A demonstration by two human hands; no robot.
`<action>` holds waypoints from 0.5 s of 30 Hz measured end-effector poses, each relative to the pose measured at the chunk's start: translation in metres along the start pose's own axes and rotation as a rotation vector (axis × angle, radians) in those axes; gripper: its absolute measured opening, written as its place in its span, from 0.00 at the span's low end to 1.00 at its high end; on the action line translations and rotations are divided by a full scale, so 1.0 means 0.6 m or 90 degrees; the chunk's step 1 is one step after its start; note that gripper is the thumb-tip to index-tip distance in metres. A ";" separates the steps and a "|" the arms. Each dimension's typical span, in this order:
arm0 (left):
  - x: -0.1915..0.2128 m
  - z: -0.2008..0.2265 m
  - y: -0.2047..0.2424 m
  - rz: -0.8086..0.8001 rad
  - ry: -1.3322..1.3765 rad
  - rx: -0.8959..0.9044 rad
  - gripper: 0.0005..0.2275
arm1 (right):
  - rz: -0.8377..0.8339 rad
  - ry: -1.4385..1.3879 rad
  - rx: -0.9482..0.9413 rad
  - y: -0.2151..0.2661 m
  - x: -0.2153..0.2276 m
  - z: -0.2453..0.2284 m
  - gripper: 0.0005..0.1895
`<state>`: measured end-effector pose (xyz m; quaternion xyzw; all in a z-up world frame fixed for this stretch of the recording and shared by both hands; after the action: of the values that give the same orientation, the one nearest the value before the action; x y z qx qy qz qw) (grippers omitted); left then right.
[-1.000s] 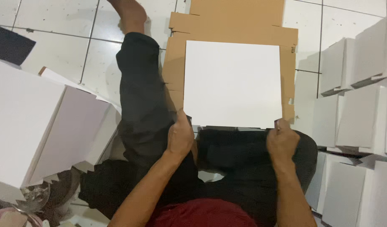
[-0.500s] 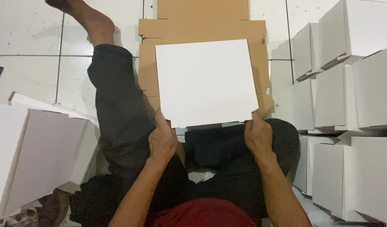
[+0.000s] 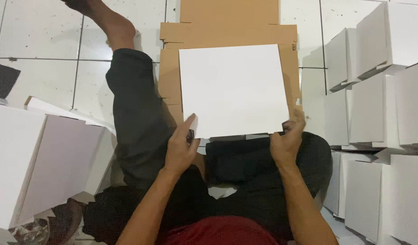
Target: The person sits on the floor and assembles a cardboard box by folding and tucking its flaps. They then place a white rectangular piece inside the box and continue folding the remaining flaps to complete the assembly.
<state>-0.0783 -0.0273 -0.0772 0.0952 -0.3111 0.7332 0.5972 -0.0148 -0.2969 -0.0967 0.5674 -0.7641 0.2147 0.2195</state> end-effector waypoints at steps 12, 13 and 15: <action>-0.007 -0.089 -0.013 -0.012 -0.298 -0.266 0.20 | -0.130 0.056 -0.022 -0.043 0.023 -0.016 0.28; -0.007 -0.089 -0.018 0.013 -0.359 -0.295 0.18 | -0.115 0.056 -0.014 -0.046 0.020 -0.011 0.24; 0.000 -0.075 -0.035 0.037 -0.420 -0.326 0.17 | -0.099 0.055 -0.007 -0.056 0.014 0.004 0.20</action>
<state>-0.0482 0.0004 -0.1054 0.1648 -0.6604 0.5789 0.4490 0.0150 -0.3139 -0.0910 0.6138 -0.7089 0.2169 0.2715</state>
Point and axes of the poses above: each hand's wrist, its own y-axis away from the middle knuckle, its own x-axis out of the back of the hand, z = x × y, the point moved 1 cm from there along -y, towards the middle knuckle, and after that the axes turned 13 degrees about -x, right-handed, at the moved point
